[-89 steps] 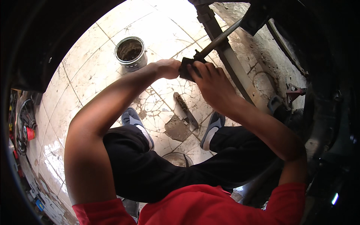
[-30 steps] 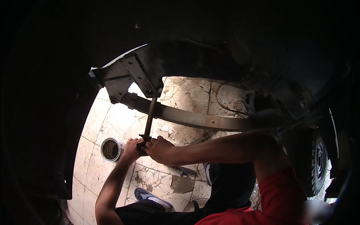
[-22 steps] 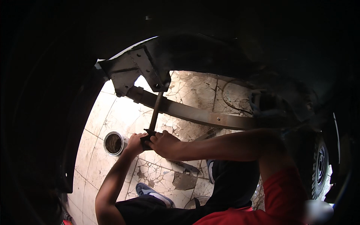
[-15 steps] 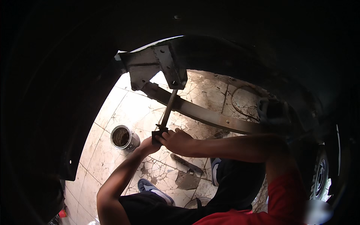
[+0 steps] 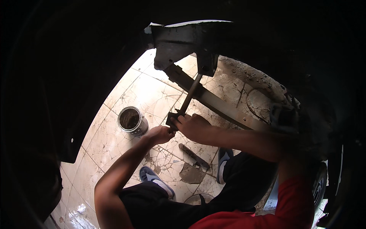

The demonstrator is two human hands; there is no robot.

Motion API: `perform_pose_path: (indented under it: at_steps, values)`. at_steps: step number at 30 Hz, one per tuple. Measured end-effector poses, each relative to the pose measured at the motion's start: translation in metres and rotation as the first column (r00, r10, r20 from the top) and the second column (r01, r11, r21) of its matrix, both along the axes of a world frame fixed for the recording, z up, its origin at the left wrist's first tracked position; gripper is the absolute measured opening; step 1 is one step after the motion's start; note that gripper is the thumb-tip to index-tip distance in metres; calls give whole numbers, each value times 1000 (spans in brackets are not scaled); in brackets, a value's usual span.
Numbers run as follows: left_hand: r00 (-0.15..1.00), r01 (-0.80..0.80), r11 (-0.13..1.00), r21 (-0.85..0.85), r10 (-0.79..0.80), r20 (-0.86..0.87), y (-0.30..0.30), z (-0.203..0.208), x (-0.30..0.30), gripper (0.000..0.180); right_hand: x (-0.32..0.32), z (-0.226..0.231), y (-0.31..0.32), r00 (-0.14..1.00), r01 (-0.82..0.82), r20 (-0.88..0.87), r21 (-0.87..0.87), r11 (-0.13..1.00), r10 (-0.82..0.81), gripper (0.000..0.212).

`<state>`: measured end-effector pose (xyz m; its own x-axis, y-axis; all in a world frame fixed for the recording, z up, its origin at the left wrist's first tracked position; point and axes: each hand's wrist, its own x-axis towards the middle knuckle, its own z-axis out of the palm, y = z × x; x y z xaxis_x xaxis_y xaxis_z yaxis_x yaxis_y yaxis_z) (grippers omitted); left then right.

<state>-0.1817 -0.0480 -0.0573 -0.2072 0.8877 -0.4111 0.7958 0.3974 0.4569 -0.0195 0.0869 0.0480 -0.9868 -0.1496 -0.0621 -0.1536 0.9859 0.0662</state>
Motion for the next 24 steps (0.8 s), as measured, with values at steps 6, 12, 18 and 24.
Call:
perform_pose_path:
  at_steps: [6, 12, 18, 24]
  values:
    - [999, 29, 999, 42, -28, -18, -1, 3, 1, 43, 7, 14, -4, 997, -10, 76, 49, 999, 6, 58]
    - [996, 33, 999, -42, -37, -86, 8, 12, 5, 42, 20, 15, -6, 995, -9, 101, 114, 993, -3, 59]
    - [997, 18, 1000, -18, -19, -70, 20, 20, 11, 40, 19, 1, 3, 1000, -3, -18, 75, 997, 5, 55]
    - [952, 150, 988, 38, -134, -276, 26, 21, -13, 35, 14, 10, -7, 995, 52, 84, -33, 998, -49, 43]
